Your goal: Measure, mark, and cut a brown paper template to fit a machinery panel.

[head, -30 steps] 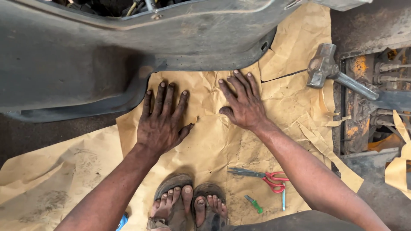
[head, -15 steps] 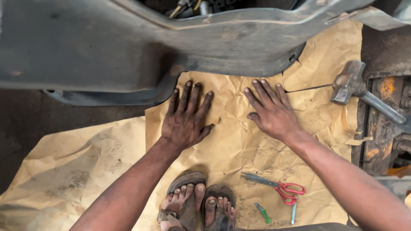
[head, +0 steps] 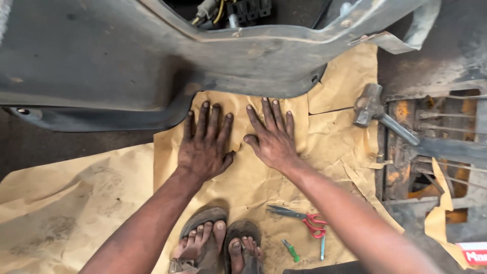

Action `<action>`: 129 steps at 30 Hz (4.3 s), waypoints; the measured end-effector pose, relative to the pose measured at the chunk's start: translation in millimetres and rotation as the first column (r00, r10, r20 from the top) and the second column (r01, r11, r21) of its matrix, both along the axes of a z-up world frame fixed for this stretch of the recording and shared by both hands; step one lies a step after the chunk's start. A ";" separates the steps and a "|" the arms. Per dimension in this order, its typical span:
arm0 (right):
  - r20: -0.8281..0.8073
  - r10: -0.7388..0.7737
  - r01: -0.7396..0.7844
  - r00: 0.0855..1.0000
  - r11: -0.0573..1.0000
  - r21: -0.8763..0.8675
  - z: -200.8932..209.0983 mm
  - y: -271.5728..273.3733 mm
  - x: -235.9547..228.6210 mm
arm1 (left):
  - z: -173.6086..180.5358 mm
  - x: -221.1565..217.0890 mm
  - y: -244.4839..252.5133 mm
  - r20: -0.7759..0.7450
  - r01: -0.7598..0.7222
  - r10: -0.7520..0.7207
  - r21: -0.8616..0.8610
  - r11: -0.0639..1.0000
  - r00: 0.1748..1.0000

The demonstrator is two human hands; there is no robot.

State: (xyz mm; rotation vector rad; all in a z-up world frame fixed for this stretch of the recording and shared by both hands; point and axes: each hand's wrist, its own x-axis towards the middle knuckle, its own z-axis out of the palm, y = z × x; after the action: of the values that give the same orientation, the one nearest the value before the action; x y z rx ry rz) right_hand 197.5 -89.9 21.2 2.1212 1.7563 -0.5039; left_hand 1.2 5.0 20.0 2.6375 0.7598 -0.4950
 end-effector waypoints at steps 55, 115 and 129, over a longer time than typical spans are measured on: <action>0.006 -0.144 0.142 0.990 0.983 0.114 -19.0 -31.6 28.4 | -13.0 21.8 -16.0 -0.010 -0.158 0.159 0.031 0.987 0.987; -0.070 0.110 -0.091 0.991 0.968 0.234 -36.5 19.5 -42.4 | -30.2 -89.9 -42.2 0.286 -0.343 0.288 0.164 0.925 0.914; -0.076 0.112 -0.092 0.991 0.970 0.225 -36.6 19.4 -45.0 | -25.6 -107.6 -43.3 0.282 -0.350 0.292 0.184 0.918 0.914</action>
State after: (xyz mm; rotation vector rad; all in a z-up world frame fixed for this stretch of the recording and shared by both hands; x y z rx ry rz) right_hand 152.5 -70.5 -15.3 2.1681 2.0446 -0.3948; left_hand -106.4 -38.3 -5.7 2.6297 1.2025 0.0209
